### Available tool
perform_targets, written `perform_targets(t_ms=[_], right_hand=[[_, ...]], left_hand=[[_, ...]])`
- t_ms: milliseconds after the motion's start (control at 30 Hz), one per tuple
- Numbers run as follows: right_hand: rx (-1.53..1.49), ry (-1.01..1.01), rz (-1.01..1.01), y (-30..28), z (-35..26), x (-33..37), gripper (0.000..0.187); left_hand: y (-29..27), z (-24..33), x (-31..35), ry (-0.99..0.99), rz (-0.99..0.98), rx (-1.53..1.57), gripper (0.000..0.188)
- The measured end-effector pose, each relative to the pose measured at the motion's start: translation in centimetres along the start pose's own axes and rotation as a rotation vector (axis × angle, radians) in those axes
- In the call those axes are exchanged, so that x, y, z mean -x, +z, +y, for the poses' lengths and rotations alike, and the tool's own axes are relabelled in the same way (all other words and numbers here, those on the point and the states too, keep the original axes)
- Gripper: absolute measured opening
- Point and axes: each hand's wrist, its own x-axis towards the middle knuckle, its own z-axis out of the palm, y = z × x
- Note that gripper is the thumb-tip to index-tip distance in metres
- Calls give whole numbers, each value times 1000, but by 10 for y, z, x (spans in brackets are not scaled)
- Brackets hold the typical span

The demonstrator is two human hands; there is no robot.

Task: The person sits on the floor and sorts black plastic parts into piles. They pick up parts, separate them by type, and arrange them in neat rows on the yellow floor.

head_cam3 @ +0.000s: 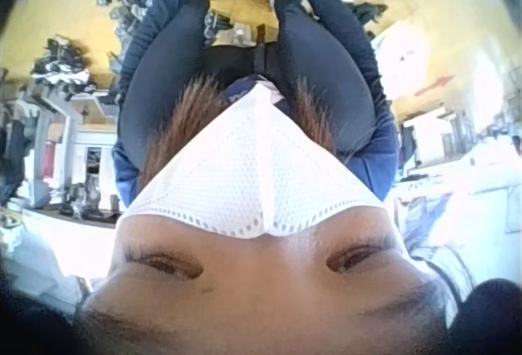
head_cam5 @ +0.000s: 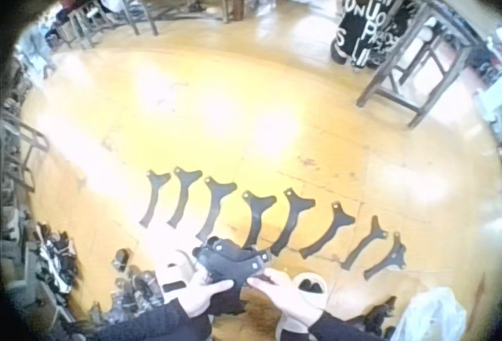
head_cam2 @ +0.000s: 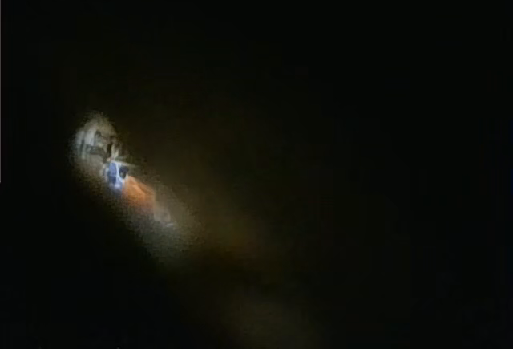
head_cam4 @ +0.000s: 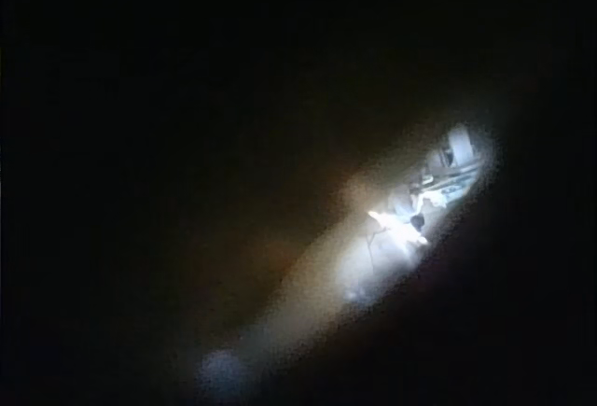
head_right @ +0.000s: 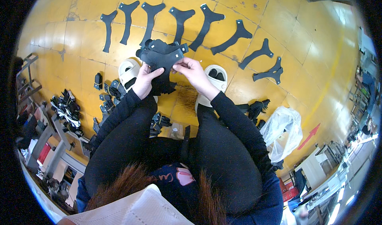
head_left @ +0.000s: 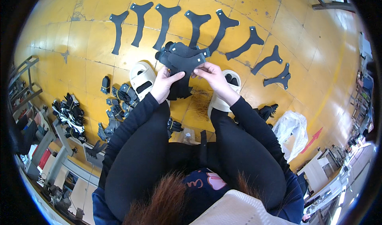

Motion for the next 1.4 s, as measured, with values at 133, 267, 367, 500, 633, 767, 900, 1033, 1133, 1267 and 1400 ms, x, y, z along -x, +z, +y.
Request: perform_targets(t_ms=[133,267,367,500,633,767,900,1033,1133,1267,1400], right_hand=[[-88,-14,-23,-1,-1,-1,15],[-67,-42,-3,-4,-9,-5,15],[-73,-47,9,-3,-11,-2,17],[4,9,21,-3,-5,-2,20],[-17,51,53,10,-7,0,21],[43,73,9,6,9,-1,16],[31,116,-6,13,21,0,15],[-4,98,30,7,33,1,13],[-53,49,164,7,28,2,13],[-71,63,315,-10,29,2,17],[-86,105,409,-19,23,6,20]], left_hand=[[-8,-5,-2,-33,-8,62,50],[-10,-5,-7,-20,-13,75,49],[-9,-5,-7,-14,-4,76,46],[0,2,-7,23,-17,34,47],[-5,0,-6,55,-36,-34,50],[-5,-4,-9,55,-15,-14,52],[-9,-9,-10,34,20,-41,54],[-9,-7,-11,15,57,-73,56],[-13,-2,-8,-18,106,-34,48],[-16,-2,-10,-4,85,68,38],[-23,0,-3,-251,-132,164,35]])
